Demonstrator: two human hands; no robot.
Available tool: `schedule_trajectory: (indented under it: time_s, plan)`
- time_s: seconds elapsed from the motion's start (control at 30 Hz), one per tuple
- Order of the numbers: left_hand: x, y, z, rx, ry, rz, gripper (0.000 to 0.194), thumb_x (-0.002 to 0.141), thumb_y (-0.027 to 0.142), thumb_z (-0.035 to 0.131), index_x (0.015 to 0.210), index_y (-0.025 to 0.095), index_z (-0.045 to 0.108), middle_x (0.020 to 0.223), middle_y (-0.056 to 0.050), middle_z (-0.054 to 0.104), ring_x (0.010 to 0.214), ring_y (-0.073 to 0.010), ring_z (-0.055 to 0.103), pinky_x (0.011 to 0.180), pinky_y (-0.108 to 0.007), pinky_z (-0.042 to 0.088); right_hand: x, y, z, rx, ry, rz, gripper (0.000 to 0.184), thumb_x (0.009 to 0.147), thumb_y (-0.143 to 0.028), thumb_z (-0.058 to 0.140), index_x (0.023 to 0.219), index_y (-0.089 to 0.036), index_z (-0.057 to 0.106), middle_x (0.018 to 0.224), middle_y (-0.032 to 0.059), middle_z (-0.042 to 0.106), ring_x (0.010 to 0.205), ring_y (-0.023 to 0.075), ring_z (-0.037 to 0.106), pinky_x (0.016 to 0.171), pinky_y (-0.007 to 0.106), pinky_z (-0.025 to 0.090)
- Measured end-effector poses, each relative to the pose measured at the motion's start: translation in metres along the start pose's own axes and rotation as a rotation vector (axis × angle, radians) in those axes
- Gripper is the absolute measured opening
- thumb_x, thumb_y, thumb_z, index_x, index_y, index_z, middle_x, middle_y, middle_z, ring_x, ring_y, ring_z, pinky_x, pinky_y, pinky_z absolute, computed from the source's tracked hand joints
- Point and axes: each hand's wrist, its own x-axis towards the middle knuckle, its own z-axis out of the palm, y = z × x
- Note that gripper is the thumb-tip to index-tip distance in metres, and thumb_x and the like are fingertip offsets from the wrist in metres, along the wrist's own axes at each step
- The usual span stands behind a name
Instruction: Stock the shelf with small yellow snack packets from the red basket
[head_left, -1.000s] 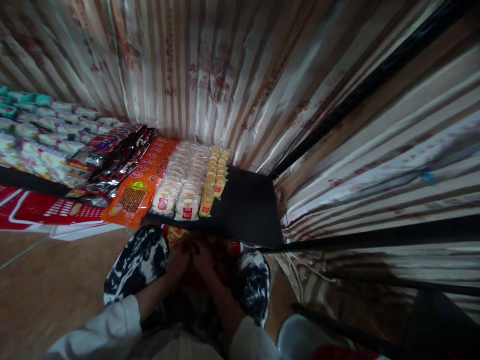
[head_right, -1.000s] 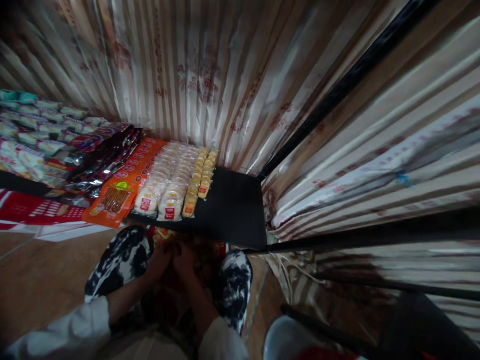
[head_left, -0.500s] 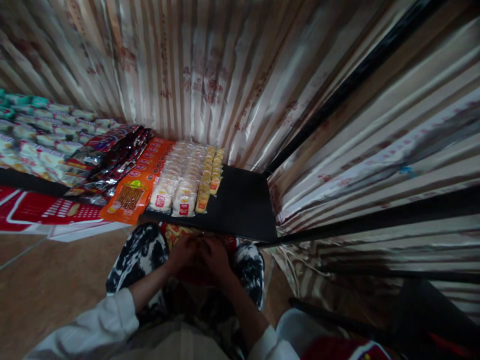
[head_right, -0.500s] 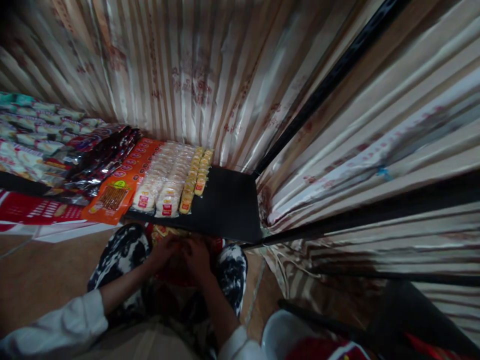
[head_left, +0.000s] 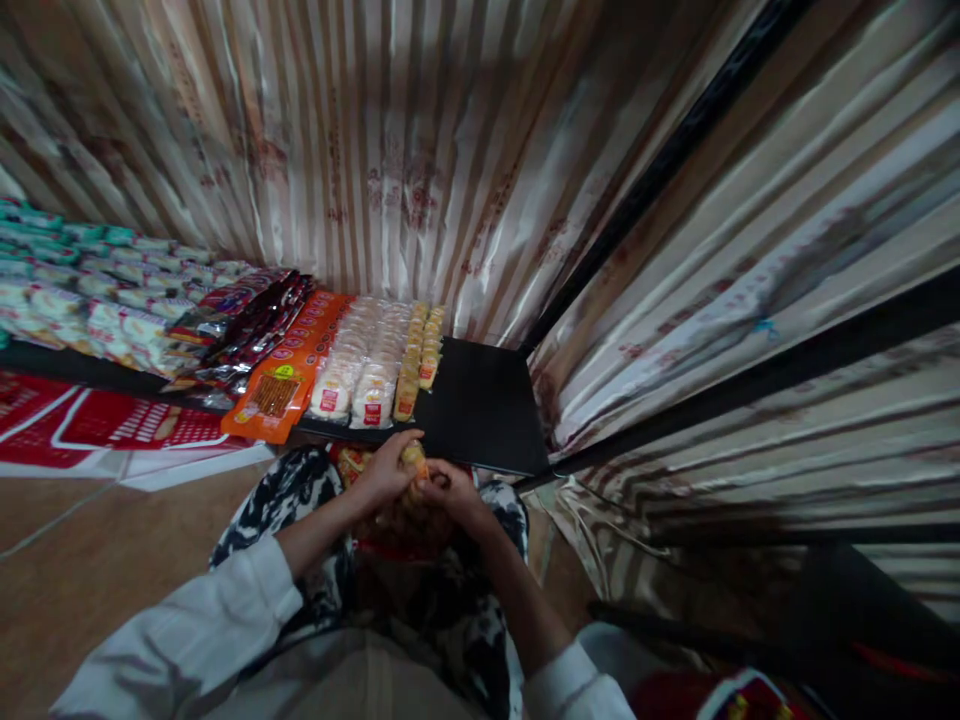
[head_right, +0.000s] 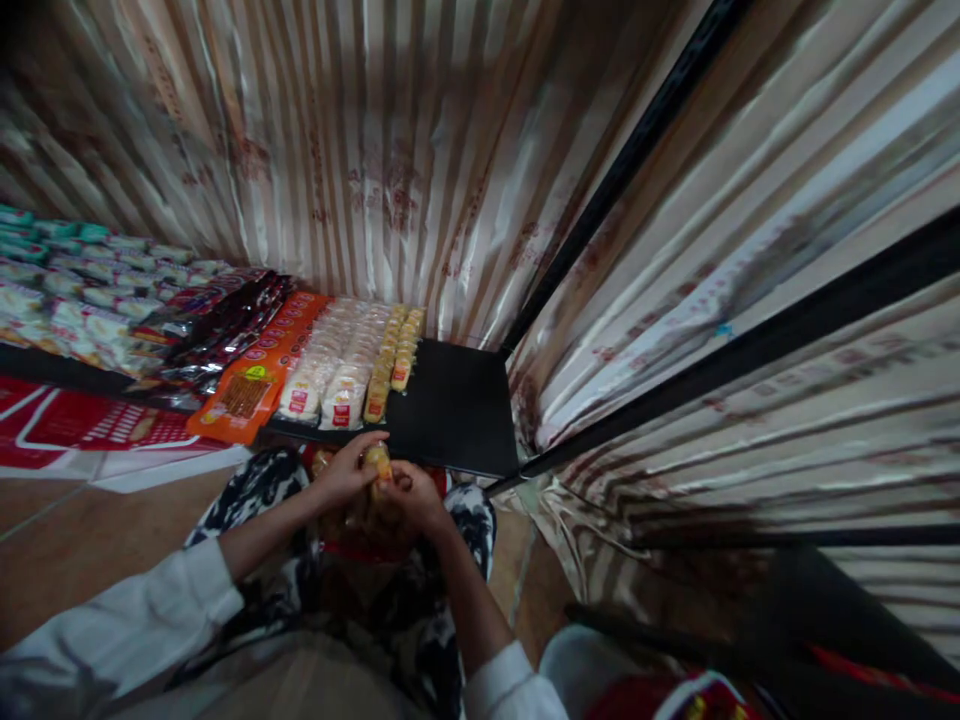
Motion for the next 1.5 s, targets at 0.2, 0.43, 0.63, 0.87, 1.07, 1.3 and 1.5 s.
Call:
schedule_trajectory:
  time_s: [0.2, 0.43, 0.63, 0.87, 1.07, 1.3, 1.5]
  plan:
    - [-0.001, 0.021, 0.015, -0.055, 0.147, -0.031, 0.050, 0.070, 0.009, 0.048, 0.119, 0.014, 0.052, 0.112, -0.010, 0.059, 0.085, -0.0147, 0.061, 0.075, -0.029, 0.053, 0.006, -0.005, -0.007, 0.138, 0.189, -0.017, 0.031, 0.064, -0.034, 0.067, 0.089, -0.019, 0.060, 0.079, 0.0006, 0.067, 0.065, 0.0122, 0.059, 0.064, 0.024, 0.047]
    - [-0.008, 0.017, 0.035, -0.015, 0.262, 0.046, 0.032, 0.081, 0.018, 0.045, 0.110, 0.016, 0.057, 0.108, -0.009, 0.061, 0.098, -0.0173, 0.059, 0.092, -0.035, 0.047, 0.026, -0.007, -0.023, 0.066, 0.437, -0.071, 0.032, 0.065, -0.037, 0.064, 0.091, -0.019, 0.060, 0.076, 0.0005, 0.066, 0.063, 0.0127, 0.057, 0.060, 0.023, 0.046]
    - [0.018, 0.012, 0.061, -0.175, 0.193, -0.038, 0.037, 0.086, 0.026, 0.043, 0.120, 0.016, 0.054, 0.132, -0.010, 0.052, 0.125, -0.0176, 0.046, 0.111, -0.035, 0.032, 0.058, 0.002, -0.034, -0.056, 0.551, -0.089, 0.031, 0.069, -0.036, 0.060, 0.094, -0.019, 0.062, 0.079, 0.0004, 0.065, 0.061, 0.0117, 0.056, 0.059, 0.023, 0.046]
    - [0.060, 0.020, 0.066, -0.212, 0.203, -0.193, 0.050, 0.087, 0.028, 0.042, 0.134, 0.011, 0.043, 0.148, -0.012, 0.033, 0.138, -0.0182, 0.028, 0.117, -0.034, 0.017, 0.108, 0.003, -0.043, -0.160, 0.607, -0.109, 0.025, 0.070, -0.031, 0.058, 0.092, -0.022, 0.065, 0.077, -0.0010, 0.064, 0.060, 0.0114, 0.055, 0.058, 0.023, 0.047]
    - [0.082, 0.021, 0.062, -0.263, 0.162, -0.212, 0.056, 0.087, 0.027, 0.040, 0.140, 0.010, 0.033, 0.152, -0.010, 0.023, 0.141, -0.0161, 0.017, 0.118, -0.032, 0.010, 0.144, -0.001, -0.042, -0.121, 0.559, -0.125, 0.025, 0.070, -0.028, 0.057, 0.093, -0.022, 0.065, 0.076, -0.0012, 0.063, 0.063, 0.0124, 0.056, 0.059, 0.022, 0.047]
    - [0.090, 0.004, 0.071, -0.330, 0.205, -0.206, 0.054, 0.087, 0.025, 0.040, 0.140, 0.015, 0.034, 0.153, -0.007, 0.021, 0.142, -0.0155, 0.014, 0.118, -0.031, 0.007, 0.152, 0.003, -0.039, -0.138, 0.570, -0.111, 0.035, 0.070, -0.023, 0.057, 0.105, -0.024, 0.062, 0.086, -0.0006, 0.063, 0.066, 0.0109, 0.056, 0.063, 0.023, 0.049]
    - [0.090, 0.005, 0.068, -0.340, 0.191, -0.169, 0.053, 0.089, 0.025, 0.035, 0.140, 0.011, 0.033, 0.153, -0.009, 0.020, 0.142, -0.0171, 0.015, 0.118, -0.035, 0.009, 0.148, 0.002, -0.034, -0.125, 0.598, -0.162, 0.038, 0.074, -0.025, 0.054, 0.111, -0.021, 0.061, 0.101, 0.0045, 0.062, 0.079, 0.0140, 0.060, 0.074, 0.026, 0.051]
